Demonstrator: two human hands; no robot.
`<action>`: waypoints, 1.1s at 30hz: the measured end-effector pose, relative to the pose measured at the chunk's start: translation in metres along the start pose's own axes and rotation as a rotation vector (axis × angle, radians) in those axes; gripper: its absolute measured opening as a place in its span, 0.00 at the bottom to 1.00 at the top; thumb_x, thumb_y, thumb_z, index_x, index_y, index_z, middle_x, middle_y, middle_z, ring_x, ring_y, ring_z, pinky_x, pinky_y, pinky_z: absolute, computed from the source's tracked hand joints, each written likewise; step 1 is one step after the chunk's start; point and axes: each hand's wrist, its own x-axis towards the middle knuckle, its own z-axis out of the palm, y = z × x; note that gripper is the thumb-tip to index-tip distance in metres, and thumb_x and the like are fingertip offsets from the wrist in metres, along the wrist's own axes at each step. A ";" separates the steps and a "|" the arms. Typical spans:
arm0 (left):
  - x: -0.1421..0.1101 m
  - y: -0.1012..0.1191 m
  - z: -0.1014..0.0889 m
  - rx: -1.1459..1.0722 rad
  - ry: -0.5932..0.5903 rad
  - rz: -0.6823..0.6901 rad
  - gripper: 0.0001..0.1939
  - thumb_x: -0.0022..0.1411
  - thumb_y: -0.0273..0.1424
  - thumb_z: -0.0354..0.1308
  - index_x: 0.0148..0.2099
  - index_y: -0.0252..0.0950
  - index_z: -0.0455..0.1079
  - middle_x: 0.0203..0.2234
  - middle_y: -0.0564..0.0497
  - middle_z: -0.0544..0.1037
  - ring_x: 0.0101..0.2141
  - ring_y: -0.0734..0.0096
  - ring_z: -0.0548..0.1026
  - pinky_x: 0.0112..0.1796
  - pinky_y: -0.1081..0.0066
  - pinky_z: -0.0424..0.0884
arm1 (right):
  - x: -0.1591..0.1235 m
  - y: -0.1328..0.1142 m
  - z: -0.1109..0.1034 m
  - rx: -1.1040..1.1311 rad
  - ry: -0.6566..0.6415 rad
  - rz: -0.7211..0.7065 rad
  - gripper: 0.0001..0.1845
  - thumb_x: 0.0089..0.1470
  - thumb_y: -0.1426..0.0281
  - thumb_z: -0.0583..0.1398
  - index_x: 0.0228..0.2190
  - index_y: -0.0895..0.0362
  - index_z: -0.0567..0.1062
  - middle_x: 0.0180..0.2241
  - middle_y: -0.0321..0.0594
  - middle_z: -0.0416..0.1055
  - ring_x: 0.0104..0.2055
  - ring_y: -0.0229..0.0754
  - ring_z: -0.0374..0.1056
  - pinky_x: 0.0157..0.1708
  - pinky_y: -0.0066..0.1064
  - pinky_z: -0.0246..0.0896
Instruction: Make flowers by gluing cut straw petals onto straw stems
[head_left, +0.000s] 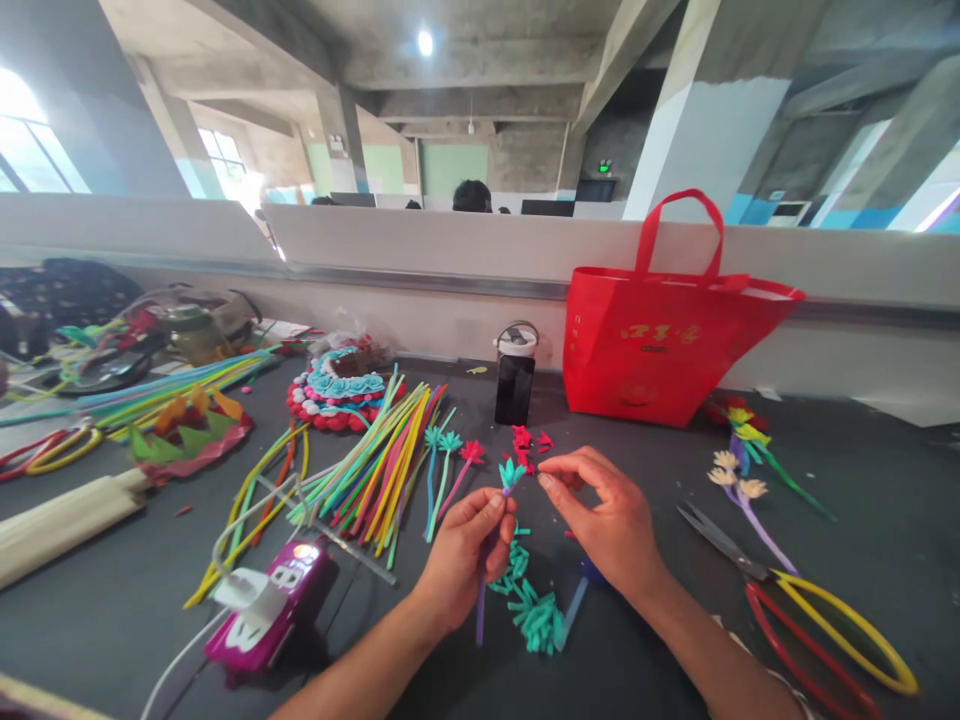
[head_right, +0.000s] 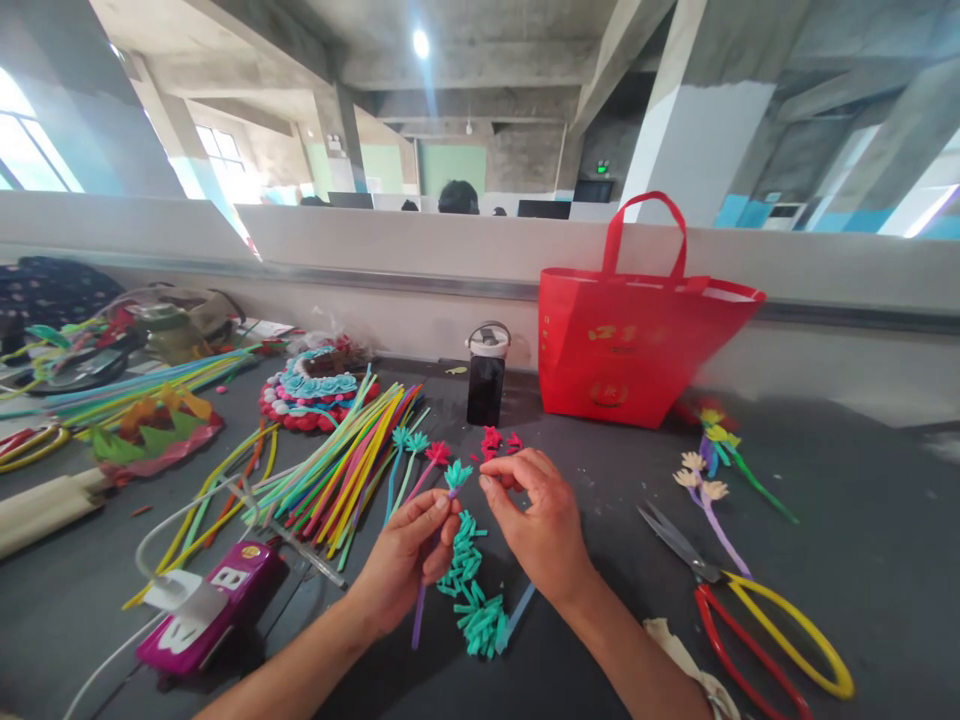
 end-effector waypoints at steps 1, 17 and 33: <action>0.000 0.000 0.000 -0.004 -0.002 -0.001 0.15 0.59 0.41 0.62 0.36 0.33 0.68 0.20 0.58 0.67 0.12 0.87 0.55 0.15 0.78 0.49 | -0.001 0.000 0.001 0.005 -0.013 -0.001 0.04 0.57 0.72 0.61 0.33 0.52 0.76 0.29 0.34 0.72 0.31 0.39 0.68 0.34 0.31 0.64; -0.001 0.003 -0.004 -0.132 -0.057 -0.066 0.10 0.62 0.35 0.59 0.36 0.33 0.66 0.17 0.62 0.57 0.13 0.87 0.49 0.16 0.79 0.43 | -0.002 0.006 0.006 -0.113 -0.237 0.062 0.05 0.56 0.72 0.60 0.30 0.52 0.76 0.28 0.33 0.73 0.32 0.40 0.69 0.34 0.31 0.63; -0.003 0.007 -0.001 -0.110 -0.036 -0.069 0.11 0.60 0.37 0.58 0.35 0.34 0.65 0.15 0.62 0.58 0.12 0.86 0.49 0.15 0.78 0.42 | -0.006 -0.001 -0.001 -0.264 -0.503 0.243 0.07 0.58 0.68 0.58 0.33 0.52 0.77 0.32 0.34 0.75 0.36 0.41 0.71 0.36 0.31 0.60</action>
